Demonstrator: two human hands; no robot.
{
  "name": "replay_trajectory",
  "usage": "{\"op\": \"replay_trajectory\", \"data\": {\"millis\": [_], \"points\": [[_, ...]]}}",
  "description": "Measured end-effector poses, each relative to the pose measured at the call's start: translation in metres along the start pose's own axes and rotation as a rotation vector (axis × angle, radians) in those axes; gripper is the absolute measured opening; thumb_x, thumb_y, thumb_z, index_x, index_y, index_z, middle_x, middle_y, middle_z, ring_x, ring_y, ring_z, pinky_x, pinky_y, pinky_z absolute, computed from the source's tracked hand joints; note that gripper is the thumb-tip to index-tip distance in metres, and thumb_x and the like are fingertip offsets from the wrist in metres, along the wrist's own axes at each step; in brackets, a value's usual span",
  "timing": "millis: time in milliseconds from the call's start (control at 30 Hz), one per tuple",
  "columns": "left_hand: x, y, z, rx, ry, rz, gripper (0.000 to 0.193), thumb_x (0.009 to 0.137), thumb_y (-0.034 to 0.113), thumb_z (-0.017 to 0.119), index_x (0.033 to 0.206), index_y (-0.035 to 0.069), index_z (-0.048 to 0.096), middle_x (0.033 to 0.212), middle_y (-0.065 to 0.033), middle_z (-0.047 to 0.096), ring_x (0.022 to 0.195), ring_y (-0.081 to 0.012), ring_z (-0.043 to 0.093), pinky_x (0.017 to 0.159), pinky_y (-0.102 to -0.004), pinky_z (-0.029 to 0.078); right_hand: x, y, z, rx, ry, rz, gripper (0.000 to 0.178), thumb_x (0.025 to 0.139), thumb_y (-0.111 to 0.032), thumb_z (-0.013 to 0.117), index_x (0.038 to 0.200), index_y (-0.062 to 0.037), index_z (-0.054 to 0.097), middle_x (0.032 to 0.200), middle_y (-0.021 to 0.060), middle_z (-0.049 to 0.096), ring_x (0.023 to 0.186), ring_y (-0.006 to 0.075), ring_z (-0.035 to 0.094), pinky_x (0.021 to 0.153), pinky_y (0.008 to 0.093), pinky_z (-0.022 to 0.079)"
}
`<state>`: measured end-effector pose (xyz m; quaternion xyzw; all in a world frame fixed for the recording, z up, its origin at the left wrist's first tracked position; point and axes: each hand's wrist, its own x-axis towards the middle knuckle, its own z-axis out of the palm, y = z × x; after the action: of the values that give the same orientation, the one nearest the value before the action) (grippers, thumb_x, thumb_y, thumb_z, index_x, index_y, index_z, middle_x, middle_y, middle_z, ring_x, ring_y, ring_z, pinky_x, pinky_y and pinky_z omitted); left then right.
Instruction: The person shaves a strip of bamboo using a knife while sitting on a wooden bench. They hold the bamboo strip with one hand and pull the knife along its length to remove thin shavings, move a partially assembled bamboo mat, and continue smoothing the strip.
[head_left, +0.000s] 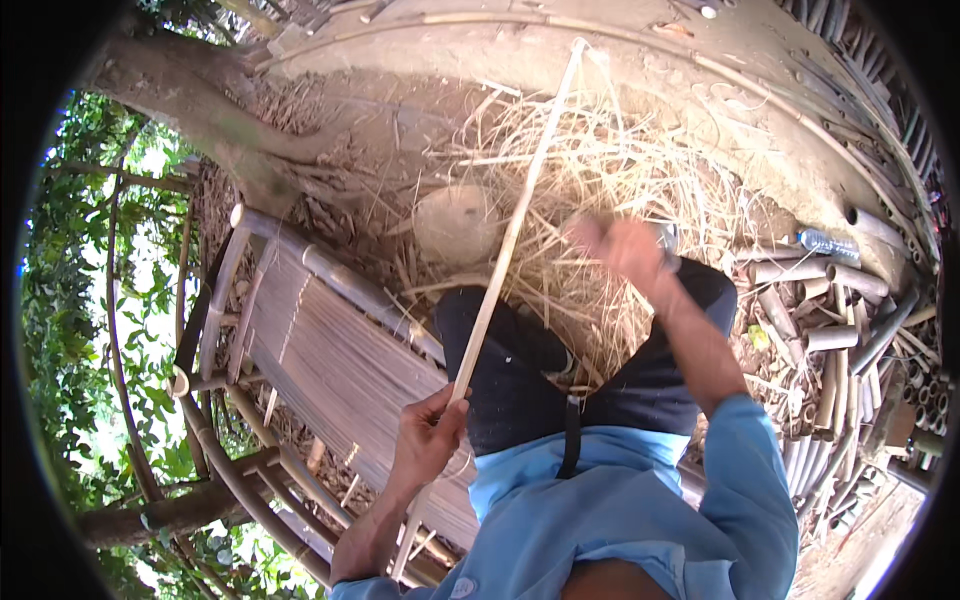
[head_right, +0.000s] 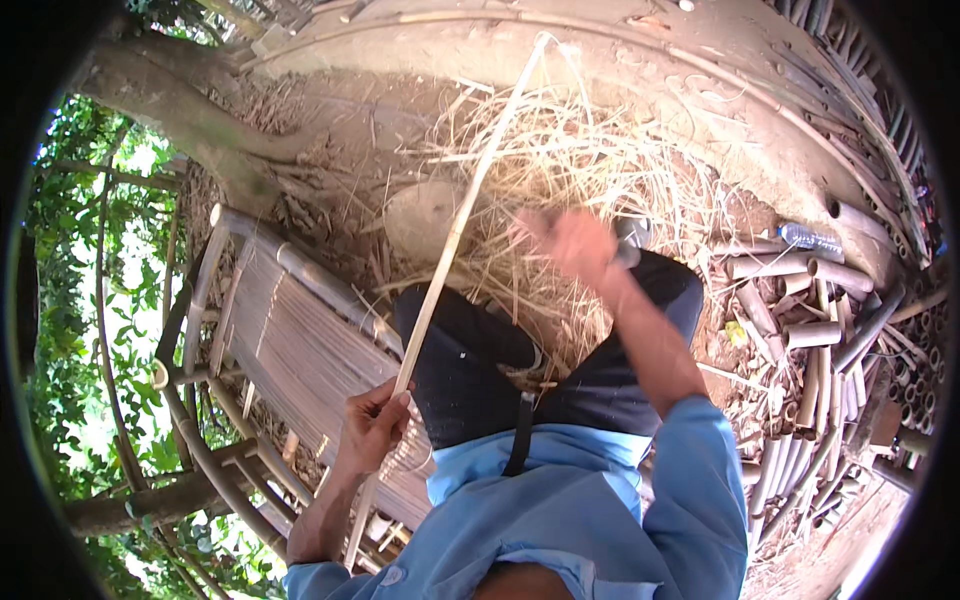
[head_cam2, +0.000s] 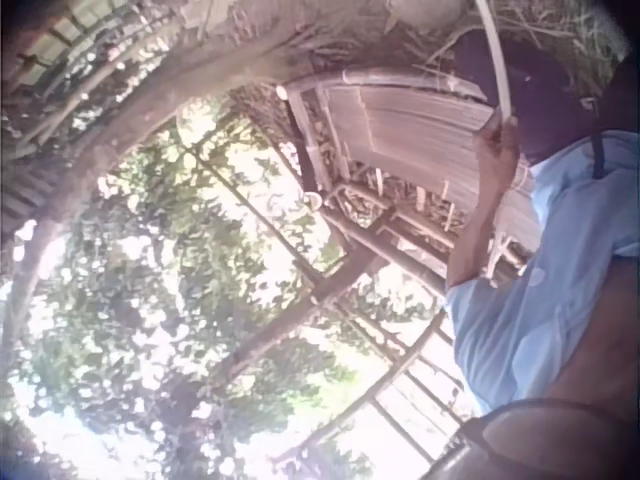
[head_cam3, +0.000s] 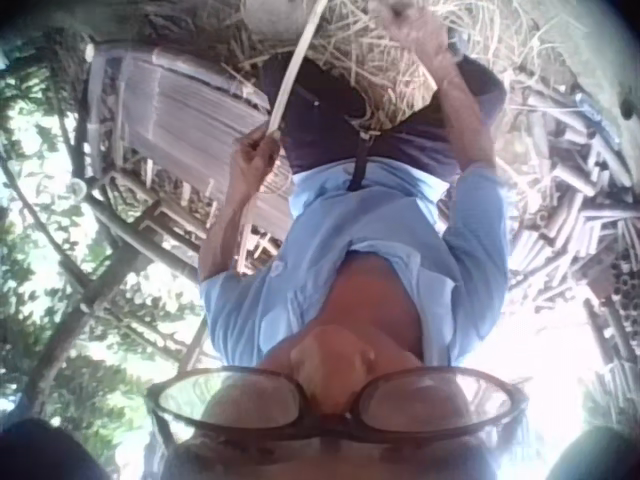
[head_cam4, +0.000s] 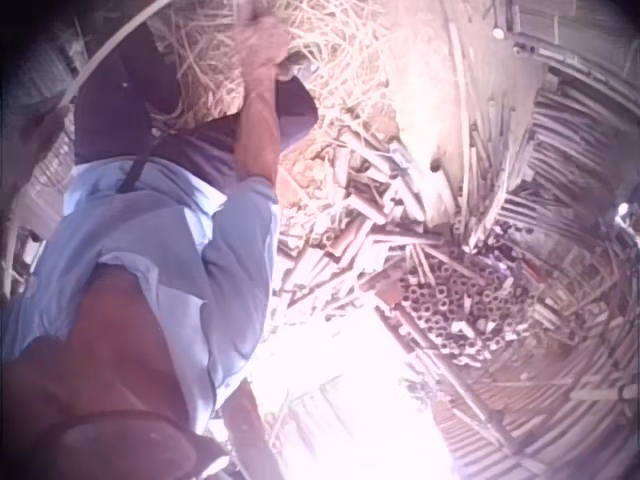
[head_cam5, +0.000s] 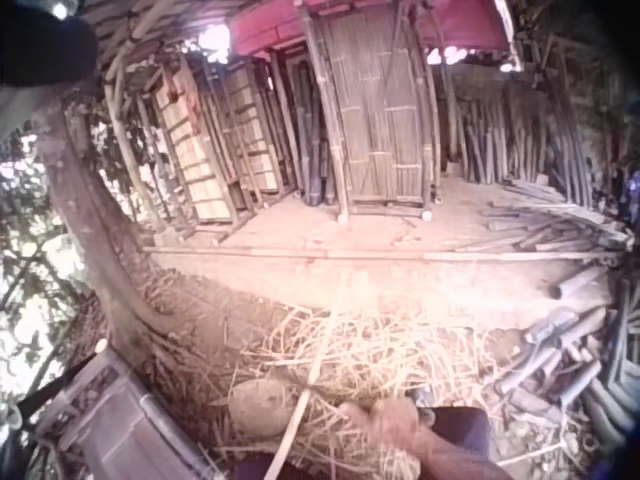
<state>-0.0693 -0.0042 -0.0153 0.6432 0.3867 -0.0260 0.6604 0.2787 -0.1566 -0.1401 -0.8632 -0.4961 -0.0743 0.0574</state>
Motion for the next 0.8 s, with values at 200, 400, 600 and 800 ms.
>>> {"op": "replay_trajectory", "data": {"millis": [200,400,600,800], "points": [[-0.037,-0.005,-0.023,0.054,0.093,-0.06,0.031,0.098,0.014,0.069,0.125,-0.002,0.07,0.065,0.0069,0.054,0.056,-0.001,0.043,0.048,-0.0222,0.031,-0.001,-0.013,-0.029,0.3,-0.167,-0.071,0.082,0.096,-0.079,0.034,0.098,-0.0067,0.073,0.065,0.0155,0.065,0.054,0.0295,0.068,0.05,0.0477,0.054],[-0.078,-0.012,-0.096,0.443,0.125,0.063,0.021,0.092,0.011,0.076,0.111,0.003,0.078,0.058,0.0015,0.064,0.045,-0.0023,0.048,0.04,-0.0222,0.031,0.041,0.031,0.026,1.462,0.015,0.906,0.072,0.099,-0.067,0.048,0.113,0.0006,0.07,0.061,0.0063,0.061,0.044,0.0126,0.045,0.046,0.0304,0.038],[-0.125,0.057,-0.146,0.773,0.074,0.205,0.016,0.087,0.006,0.076,0.101,0.0,0.079,0.07,-0.0154,0.074,0.044,-0.0102,0.061,0.035,-0.026,0.044,0.063,-0.002,0.02,2.025,0.246,0.85,0.037,0.104,-0.033,0.058,0.105,0.0039,0.063,0.083,0.0151,0.066,0.054,0.0125,0.049,0.05,0.0273,0.045],[-0.156,0.111,-0.122,1.806,1.656,0.743,0.039,0.079,0.01,0.083,0.115,0.005,0.069,0.113,-0.0117,0.062,0.112,-0.031,0.061,0.09,-0.0497,0.058,0.079,-0.068,0.021,2.338,0.008,1.031,0.01,0.104,-0.017,0.058,0.11,-0.0101,0.054,0.083,0.0012,0.048,0.06,0.0094,0.047,0.054,0.0284,0.047]]}}
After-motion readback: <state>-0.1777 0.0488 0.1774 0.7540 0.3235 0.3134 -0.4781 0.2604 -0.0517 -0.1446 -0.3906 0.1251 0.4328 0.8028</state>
